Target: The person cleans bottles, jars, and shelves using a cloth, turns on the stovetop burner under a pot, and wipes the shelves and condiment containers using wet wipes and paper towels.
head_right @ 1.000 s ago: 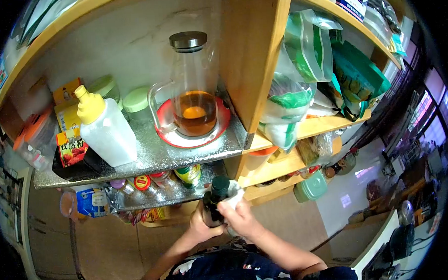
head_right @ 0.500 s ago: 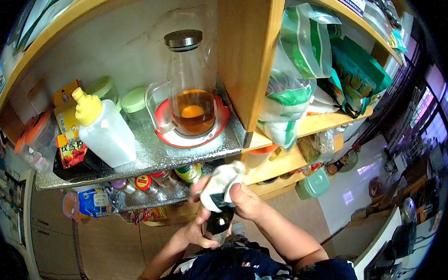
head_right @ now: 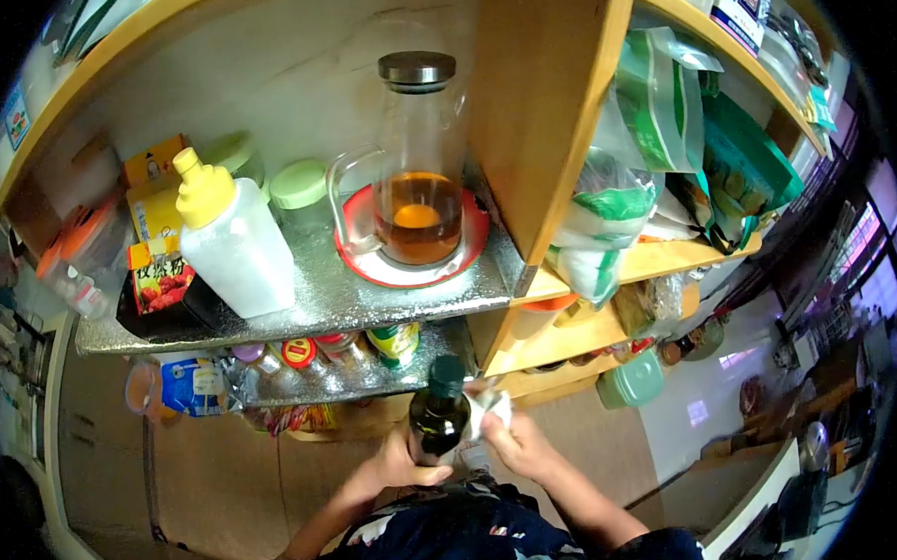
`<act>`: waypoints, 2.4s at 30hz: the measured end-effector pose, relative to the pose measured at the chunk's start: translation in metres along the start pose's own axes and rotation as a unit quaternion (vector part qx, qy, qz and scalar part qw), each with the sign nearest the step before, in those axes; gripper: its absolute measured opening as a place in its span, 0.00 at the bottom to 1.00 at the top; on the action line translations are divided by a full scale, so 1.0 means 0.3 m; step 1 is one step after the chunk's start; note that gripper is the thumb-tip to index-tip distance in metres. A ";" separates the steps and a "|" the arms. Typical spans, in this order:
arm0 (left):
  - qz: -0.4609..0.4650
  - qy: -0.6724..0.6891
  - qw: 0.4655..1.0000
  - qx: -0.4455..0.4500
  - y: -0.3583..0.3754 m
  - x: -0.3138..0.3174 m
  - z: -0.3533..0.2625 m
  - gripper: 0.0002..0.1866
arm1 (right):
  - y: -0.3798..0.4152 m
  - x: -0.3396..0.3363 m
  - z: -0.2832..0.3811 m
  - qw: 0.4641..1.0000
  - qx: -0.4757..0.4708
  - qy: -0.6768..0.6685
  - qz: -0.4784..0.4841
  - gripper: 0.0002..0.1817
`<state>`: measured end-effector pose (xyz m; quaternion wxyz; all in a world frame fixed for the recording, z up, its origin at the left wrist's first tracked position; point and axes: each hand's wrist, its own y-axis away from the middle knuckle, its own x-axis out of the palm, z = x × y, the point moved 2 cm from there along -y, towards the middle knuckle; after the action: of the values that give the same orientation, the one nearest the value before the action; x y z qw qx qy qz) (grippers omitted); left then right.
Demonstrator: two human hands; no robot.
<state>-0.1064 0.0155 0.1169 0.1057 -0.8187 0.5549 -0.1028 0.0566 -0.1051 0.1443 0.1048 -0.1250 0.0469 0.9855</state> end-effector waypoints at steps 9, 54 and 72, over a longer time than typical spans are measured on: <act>-0.133 -0.185 0.973 -0.023 -0.024 0.052 0.048 0.43 | -0.062 -0.014 0.443 0.727 -0.342 0.563 -0.194 0.24; -0.237 0.031 0.961 -0.137 0.321 -0.130 0.047 0.34 | -0.535 0.125 -0.197 0.741 -0.088 0.661 -0.077 0.13; -0.213 -0.056 0.972 -0.084 0.338 -0.138 0.065 0.33 | -0.604 0.175 -0.420 0.796 0.032 0.601 -0.055 0.28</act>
<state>-0.2057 0.0184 0.0672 0.0429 -0.9285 0.3675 -0.0302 0.0761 0.0666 -0.0026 0.1137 -0.6914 0.1246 0.7025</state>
